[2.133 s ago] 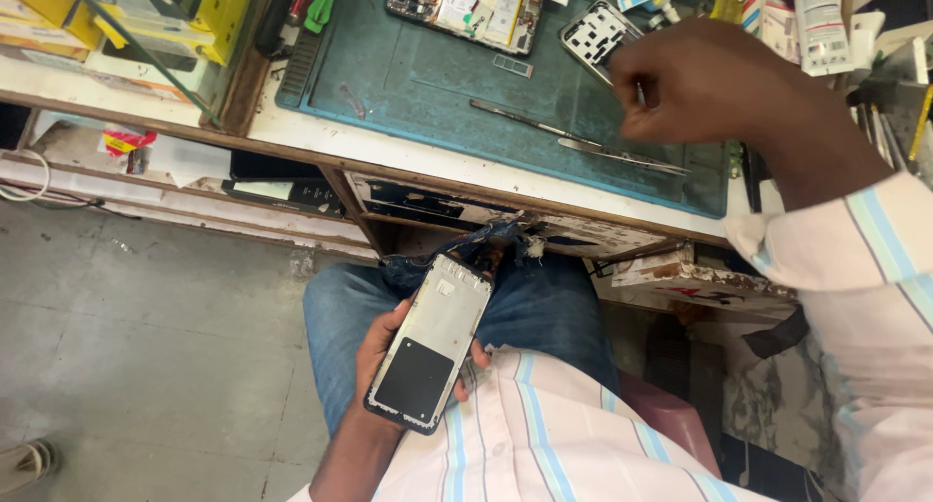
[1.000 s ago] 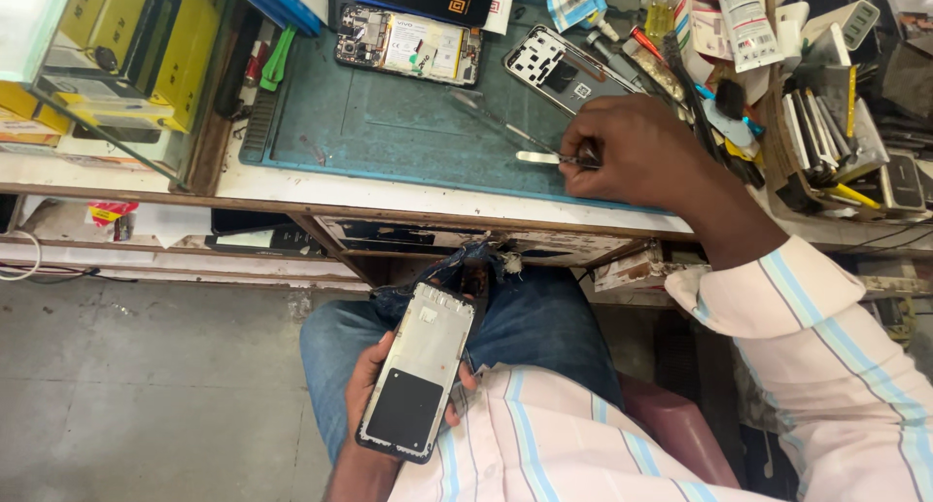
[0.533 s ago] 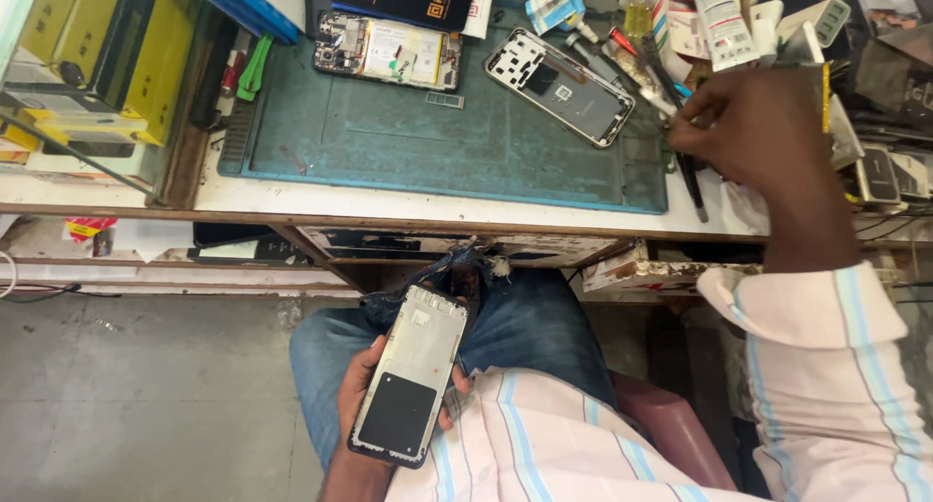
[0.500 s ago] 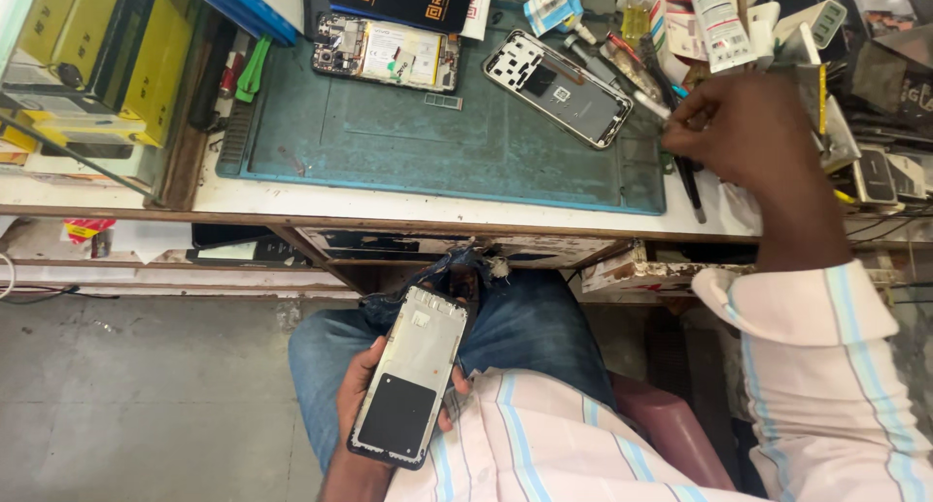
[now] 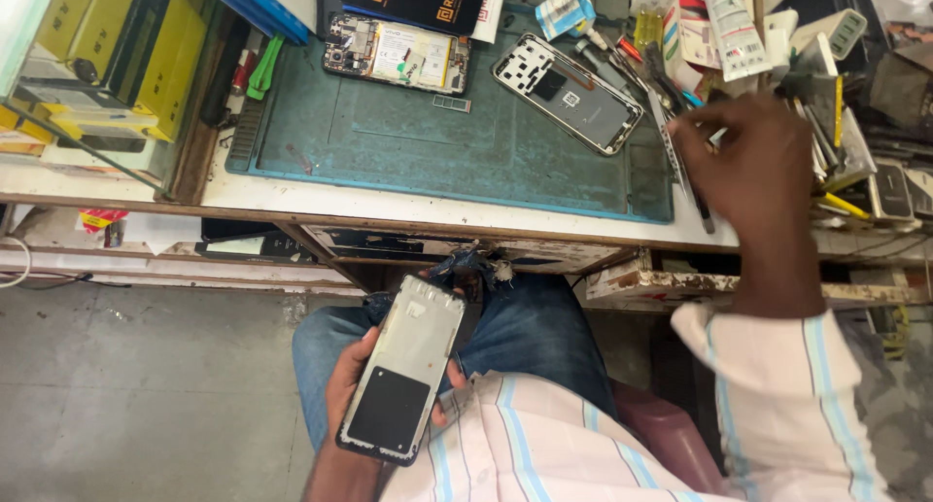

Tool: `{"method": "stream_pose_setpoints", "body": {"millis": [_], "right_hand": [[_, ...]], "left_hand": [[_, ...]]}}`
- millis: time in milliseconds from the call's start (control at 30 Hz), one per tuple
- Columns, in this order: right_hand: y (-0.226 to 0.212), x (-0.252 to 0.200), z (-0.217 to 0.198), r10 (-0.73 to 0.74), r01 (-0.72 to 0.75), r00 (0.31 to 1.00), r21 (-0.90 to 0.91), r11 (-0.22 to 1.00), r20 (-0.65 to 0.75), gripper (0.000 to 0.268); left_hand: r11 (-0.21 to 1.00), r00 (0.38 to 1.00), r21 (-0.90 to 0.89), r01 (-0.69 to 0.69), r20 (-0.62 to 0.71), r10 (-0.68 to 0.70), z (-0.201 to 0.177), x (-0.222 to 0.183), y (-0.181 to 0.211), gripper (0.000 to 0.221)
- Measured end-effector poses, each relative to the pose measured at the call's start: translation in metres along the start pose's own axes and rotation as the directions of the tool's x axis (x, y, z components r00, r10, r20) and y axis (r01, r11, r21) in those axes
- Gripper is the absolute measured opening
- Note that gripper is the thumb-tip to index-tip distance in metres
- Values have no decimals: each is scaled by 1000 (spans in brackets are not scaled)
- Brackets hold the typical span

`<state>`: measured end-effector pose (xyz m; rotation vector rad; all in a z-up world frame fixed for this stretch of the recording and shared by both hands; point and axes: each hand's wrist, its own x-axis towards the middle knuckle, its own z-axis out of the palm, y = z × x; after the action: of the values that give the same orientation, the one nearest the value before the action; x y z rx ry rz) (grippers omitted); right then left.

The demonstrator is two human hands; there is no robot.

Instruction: The person uses tweezers to remove a small component from the back of a disassembled smartphone. They then use their fingers to peel off a black adhesive strip from the device's frame.

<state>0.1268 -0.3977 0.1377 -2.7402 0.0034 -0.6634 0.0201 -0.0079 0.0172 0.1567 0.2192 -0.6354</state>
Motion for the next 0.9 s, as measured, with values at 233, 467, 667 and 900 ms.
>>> {"method": "stream_pose_setpoints", "body": {"millis": [233,467,667,900], "right_hand": [[-96,-38,29,-154,-175,868,580,796,473,20],[-104,-34,48,-273,-402,800,814,419,535,20],[-93,-21,57,-16,-514,814,733,445,581,15],[-98,-5,65,-50,-447,855,781,436,516,15]], "left_hand": [[984,968,165,67,230,-104,39,24,6,70],[971,923,165,172,317,-217,65,42,13,64],[981,897,90,170,398,-192,77,57,24,89],[969,971,245,-38,240,-22,68,46,21,112]]}}
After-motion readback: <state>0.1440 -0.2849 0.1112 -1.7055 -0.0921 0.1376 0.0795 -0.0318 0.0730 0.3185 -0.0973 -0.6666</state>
